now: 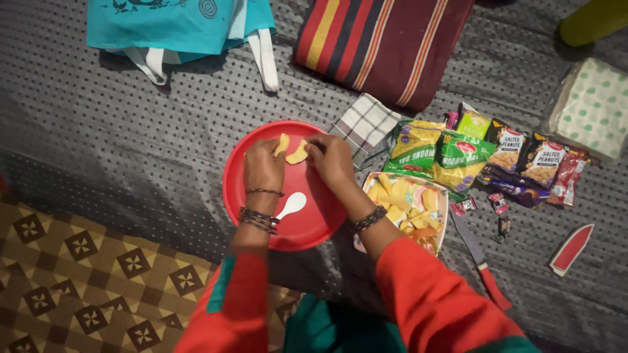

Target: The person sits on a bed and peels an apple with a knife, cutting slices over a floral tray. They transfer the apple slices by hand onto a red plate, arranging them beside spoons, with snack packets and a water bottle laid out around the tray.

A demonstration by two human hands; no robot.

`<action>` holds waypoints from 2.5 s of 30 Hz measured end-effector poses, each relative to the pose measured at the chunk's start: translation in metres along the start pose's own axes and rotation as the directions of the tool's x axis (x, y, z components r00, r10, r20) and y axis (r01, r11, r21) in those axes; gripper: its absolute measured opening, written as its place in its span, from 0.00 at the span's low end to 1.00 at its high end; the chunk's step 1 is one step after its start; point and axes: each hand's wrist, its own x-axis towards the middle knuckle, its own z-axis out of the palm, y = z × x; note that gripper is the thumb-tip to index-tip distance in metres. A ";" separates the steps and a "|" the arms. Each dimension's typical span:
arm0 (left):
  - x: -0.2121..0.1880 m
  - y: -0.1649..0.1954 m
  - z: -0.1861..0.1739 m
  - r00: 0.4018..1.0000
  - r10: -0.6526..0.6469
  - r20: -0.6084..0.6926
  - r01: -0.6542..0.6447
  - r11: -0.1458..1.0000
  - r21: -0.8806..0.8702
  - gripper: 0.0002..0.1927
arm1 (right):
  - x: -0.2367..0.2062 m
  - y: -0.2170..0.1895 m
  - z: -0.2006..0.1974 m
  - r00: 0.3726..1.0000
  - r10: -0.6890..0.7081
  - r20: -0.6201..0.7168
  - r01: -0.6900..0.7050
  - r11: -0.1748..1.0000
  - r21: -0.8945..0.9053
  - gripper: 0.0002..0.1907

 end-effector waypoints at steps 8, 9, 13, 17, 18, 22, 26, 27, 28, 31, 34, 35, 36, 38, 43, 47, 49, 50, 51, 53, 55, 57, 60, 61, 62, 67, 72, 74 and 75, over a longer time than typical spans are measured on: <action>0.008 -0.005 0.004 0.992 -0.099 0.082 0.103 0.994 -0.039 0.12 | 0.019 0.008 0.024 0.997 -0.014 -0.077 0.007 0.997 -0.083 0.06; 0.007 -0.007 0.005 0.990 -0.114 0.088 0.118 0.992 -0.044 0.12 | 0.021 0.009 0.025 0.996 -0.029 -0.089 0.020 0.995 -0.102 0.06; 0.002 -0.013 0.010 0.995 -0.089 0.036 0.091 0.994 -0.057 0.11 | 0.023 0.011 0.029 0.994 -0.051 -0.093 0.039 0.992 -0.120 0.05; 0.001 -0.016 0.010 0.993 -0.072 0.098 0.073 0.997 -0.004 0.04 | 0.022 0.014 0.028 0.997 -0.028 -0.072 0.020 0.994 -0.111 0.04; 0.000 -0.016 0.010 0.988 -0.093 0.124 0.093 0.996 0.012 0.06 | 0.022 0.014 0.028 0.996 -0.049 -0.078 0.040 0.993 -0.114 0.04; -0.007 -0.012 0.011 0.994 -0.086 0.067 0.091 0.994 -0.069 0.05 | 0.023 0.015 0.029 0.992 -0.092 -0.088 0.081 0.989 -0.120 0.05; -0.007 -0.003 0.006 0.997 -0.071 -0.025 0.072 0.997 0.039 0.05 | 0.019 0.008 0.028 0.961 -0.236 -0.145 0.220 0.968 -0.118 0.08; -0.006 0.004 0.007 0.997 -0.041 -0.064 0.047 0.995 0.089 0.05 | 0.014 0.006 0.024 0.967 -0.218 -0.132 0.197 0.968 -0.156 0.06; -0.008 0.012 0.005 0.996 -0.035 -0.087 0.039 0.998 0.047 0.05 | 0.008 0.003 0.019 0.972 -0.200 -0.122 0.175 0.966 -0.193 0.04; -0.027 0.041 -0.003 0.993 -0.052 -0.106 0.045 0.997 -0.068 0.07 | -0.028 -0.001 -0.007 0.971 -0.172 -0.165 0.152 0.980 -0.129 0.06; -0.048 0.082 0.008 0.995 -0.095 0.015 0.096 0.983 -0.155 0.08 | -0.063 0.002 -0.051 0.956 -0.193 -0.222 0.149 0.968 -0.201 0.07; -0.057 0.095 0.014 0.993 -0.092 0.075 0.104 0.979 -0.174 0.08 | -0.073 0.006 -0.070 0.963 -0.112 -0.245 0.064 0.978 -0.197 0.07; -0.066 0.108 0.022 0.990 -0.071 0.125 0.098 0.968 -0.232 0.08 | -0.081 0.011 -0.091 0.963 -0.034 -0.268 -0.019 0.981 -0.191 0.06; -0.076 0.130 0.040 0.969 -0.087 0.230 0.148 0.953 -0.265 0.08 | -0.100 0.021 -0.134 0.937 -0.021 -0.349 -0.035 0.988 -0.153 0.08; -0.087 0.171 0.094 0.950 -0.143 0.277 0.168 0.984 -0.066 0.13 | -0.117 0.043 -0.177 0.891 0.265 -0.368 -0.404 0.834 -0.376 0.13; -0.095 0.181 0.121 0.934 -0.143 0.327 0.112 0.987 0.114 0.20 | -0.121 0.057 -0.172 0.890 0.319 -0.325 -0.436 0.803 -0.406 0.20; -0.099 0.184 0.131 0.955 -0.100 0.280 0.077 0.993 0.093 0.24 | -0.119 0.063 -0.172 0.893 0.311 -0.325 -0.434 0.787 -0.438 0.21; -0.100 0.184 0.135 0.956 -0.089 0.279 0.081 0.996 0.039 0.23 | -0.119 0.067 -0.171 0.895 0.308 -0.323 -0.432 0.779 -0.454 0.22; -0.102 0.183 0.138 0.957 -0.079 0.278 0.086 0.996 -0.014 0.23 | -0.121 0.069 -0.171 0.895 0.309 -0.321 -0.430 0.788 -0.440 0.21; -0.103 0.183 0.143 0.955 -0.070 0.287 0.099 0.991 -0.090 0.23 | -0.122 0.074 -0.170 0.896 0.310 -0.318 -0.425 0.806 -0.413 0.20; -0.103 0.180 0.146 0.949 -0.072 0.307 0.116 0.985 -0.127 0.22 | -0.124 0.077 -0.170 0.906 0.264 -0.331 -0.377 0.858 -0.349 0.17; -0.104 0.178 0.148 0.967 -0.010 0.254 0.060 0.980 -0.190 0.19 | -0.125 0.077 -0.169 0.910 0.262 -0.321 -0.361 0.880 -0.307 0.14; -0.104 0.174 0.149 0.964 0.018 0.267 0.054 0.964 -0.259 0.16 | -0.126 0.074 -0.171 0.902 0.318 -0.293 -0.393 0.885 -0.251 0.13; -0.103 0.173 0.150 0.957 0.016 0.288 0.067 0.958 -0.279 0.15 | -0.127 0.072 -0.172 0.896 0.331 -0.295 -0.400 0.891 -0.215 0.12; -0.103 0.173 0.152 0.952 -0.007 0.306 0.113 0.936 -0.333 0.15 | -0.128 0.070 -0.174 0.891 0.344 -0.297 -0.405 0.896 -0.180 0.12; -0.091 0.165 0.155 0.932 -0.084 0.352 0.285 0.768 -0.573 0.14 | -0.120 0.064 -0.180 0.886 0.318 -0.337 -0.269 0.945 0.185 0.08; -0.073 0.117 0.129 0.914 -0.106 0.392 0.384 0.542 -0.747 0.15 | -0.099 0.063 -0.164 0.868 0.495 0.042 -0.325 0.503 0.801 0.08; -0.067 0.094 0.112 0.911 -0.148 0.384 0.403 0.509 -0.761 0.15 | -0.090 0.060 -0.142 0.912 0.400 0.093 -0.361 0.670 0.648 0.07; -0.063 0.083 0.106 0.914 -0.163 0.372 0.403 0.491 -0.772 0.16 | -0.084 0.057 -0.127 0.953 0.299 0.049 -0.271 0.769 0.579 0.07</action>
